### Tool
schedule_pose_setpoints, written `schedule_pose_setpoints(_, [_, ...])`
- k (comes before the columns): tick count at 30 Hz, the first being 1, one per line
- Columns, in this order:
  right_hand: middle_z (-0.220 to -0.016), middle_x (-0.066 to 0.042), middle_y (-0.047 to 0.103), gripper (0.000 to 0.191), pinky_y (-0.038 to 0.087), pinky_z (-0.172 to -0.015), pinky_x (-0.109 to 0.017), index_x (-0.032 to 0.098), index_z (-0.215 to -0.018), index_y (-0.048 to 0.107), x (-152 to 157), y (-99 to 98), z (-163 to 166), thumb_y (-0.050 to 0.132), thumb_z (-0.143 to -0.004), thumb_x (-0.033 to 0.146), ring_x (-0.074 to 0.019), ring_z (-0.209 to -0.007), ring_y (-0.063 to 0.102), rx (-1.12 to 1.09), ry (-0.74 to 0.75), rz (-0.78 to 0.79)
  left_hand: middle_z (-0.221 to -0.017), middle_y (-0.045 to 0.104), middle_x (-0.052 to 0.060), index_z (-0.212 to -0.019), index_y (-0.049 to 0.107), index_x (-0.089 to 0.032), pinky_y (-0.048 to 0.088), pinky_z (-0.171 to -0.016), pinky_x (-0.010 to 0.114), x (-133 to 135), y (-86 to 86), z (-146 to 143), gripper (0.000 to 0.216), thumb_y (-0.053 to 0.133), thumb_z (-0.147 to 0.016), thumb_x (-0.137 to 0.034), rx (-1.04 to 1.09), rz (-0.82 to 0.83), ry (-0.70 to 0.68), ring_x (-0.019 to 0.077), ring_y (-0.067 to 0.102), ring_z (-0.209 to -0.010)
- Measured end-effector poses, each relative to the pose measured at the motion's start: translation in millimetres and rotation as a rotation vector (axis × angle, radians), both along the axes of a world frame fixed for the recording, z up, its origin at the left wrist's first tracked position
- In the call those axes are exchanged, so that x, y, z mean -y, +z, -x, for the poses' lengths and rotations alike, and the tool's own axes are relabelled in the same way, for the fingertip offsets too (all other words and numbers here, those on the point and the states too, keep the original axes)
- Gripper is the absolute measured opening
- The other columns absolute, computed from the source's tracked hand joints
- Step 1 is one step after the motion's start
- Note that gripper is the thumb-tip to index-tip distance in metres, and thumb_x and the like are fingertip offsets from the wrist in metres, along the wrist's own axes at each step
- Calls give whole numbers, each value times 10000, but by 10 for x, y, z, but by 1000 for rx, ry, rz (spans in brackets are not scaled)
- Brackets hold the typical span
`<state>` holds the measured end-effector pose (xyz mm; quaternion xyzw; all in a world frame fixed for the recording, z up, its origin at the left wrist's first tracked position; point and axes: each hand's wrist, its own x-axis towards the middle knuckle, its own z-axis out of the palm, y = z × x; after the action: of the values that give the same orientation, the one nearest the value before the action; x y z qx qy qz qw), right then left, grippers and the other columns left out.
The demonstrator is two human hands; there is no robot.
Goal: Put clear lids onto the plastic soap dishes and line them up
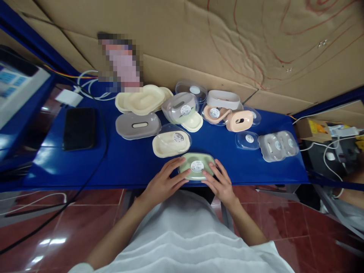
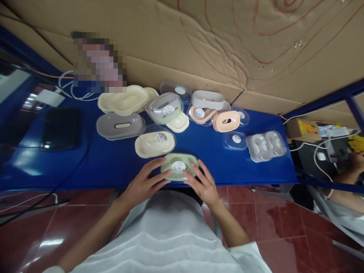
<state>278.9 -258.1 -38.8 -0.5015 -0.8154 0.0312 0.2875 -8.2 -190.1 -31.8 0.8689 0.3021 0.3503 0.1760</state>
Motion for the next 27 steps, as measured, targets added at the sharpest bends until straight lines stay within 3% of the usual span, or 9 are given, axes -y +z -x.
schedule_pose_setpoints(8, [-1559,-44,632,717,616,-1162,-519,391,-1579,565,24,-4,37,828,-940,200,-334,-1522,524,5,-23,-95,-1545,565,189,-1428,645,-215,576,-1161,509,-10,0,-21,451,751,-990,-186,-43,-34,6,330,553,-1485])
schedule_pose_setpoints(14, [-1555,-77,639,821,612,-1165,-475,319,-1629,506,30,-32,57,867,-902,196,-326,-1517,535,41,-32,-235,-1554,580,176,-1452,635,-220,567,-1185,491,-17,55,-49,440,707,-1019,-182,-70,-31,3,313,542,-1506])
schedule_pose_setpoints(16, [-1602,-74,594,830,573,-1204,-507,331,-1643,480,8,-17,42,857,-915,201,-328,-1535,514,38,-21,-203,-1530,592,181,-1431,647,-210,563,-1189,495,-33,77,-49,418,711,-1018,-192,-79,-36,6,316,549,-1499])
schedule_pose_setpoints(21, [-1784,-40,298,842,491,-1262,-561,399,-1697,347,-74,43,-3,738,-996,143,-347,-1617,361,-1,-17,-19,-1487,615,174,-1414,657,-212,563,-1184,497,-100,90,-57,388,691,-1028,-188,-101,-19,17,306,588,-1455])
schedule_pose_setpoints(27, [-1745,-3,394,830,514,-1258,-533,436,-1680,372,-94,40,-25,718,-999,113,-330,-1570,455,-108,-60,0,-1539,579,159,-1468,621,-243,537,-1208,485,-146,109,-121,427,642,-1050,-162,-122,-24,1,300,553,-1492])
